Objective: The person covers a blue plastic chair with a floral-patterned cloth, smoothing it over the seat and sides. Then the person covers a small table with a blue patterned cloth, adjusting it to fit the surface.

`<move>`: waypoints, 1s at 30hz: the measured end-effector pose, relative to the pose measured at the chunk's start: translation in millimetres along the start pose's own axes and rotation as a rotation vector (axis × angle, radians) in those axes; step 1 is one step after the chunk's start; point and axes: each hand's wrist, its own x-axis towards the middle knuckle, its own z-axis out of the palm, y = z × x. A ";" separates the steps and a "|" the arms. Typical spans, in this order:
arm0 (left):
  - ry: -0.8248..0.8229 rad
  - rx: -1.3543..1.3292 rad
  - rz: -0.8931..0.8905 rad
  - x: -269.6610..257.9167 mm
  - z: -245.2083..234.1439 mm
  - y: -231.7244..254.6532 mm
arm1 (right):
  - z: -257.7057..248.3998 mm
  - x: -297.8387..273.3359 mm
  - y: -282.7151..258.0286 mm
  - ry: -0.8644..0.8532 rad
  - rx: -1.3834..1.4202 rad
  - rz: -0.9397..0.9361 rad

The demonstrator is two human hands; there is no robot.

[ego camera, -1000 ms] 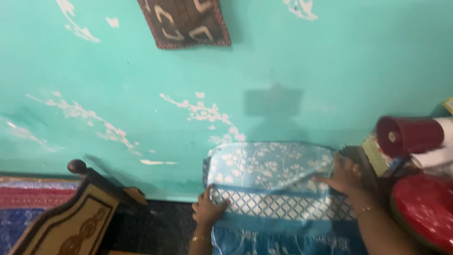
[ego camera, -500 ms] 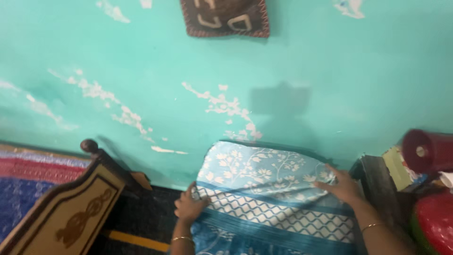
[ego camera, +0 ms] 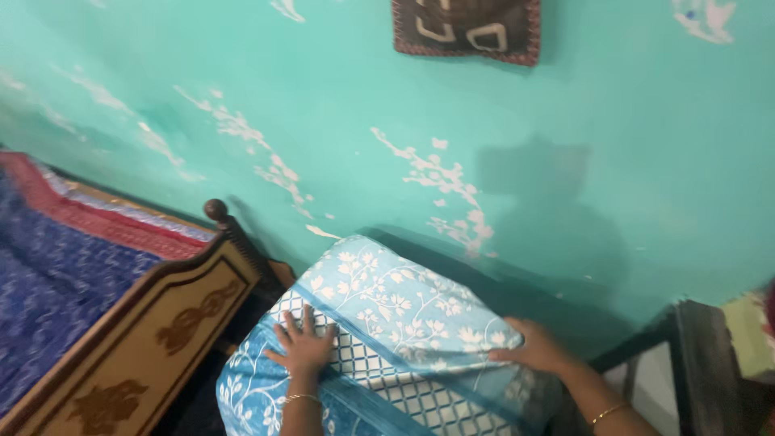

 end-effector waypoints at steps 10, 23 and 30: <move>0.219 -0.033 -0.046 -69.0 21.1 -11.4 | -4.7 124.8 -86.7 -0.416 -0.497 -0.249; 0.464 -0.119 -0.490 -147.5 48.0 9.1 | 49.5 184.9 -217.0 -0.305 -0.598 -1.060; 0.176 -0.190 -0.629 -141.7 0.9 16.3 | 72.9 186.3 -238.1 -0.407 -0.743 -0.837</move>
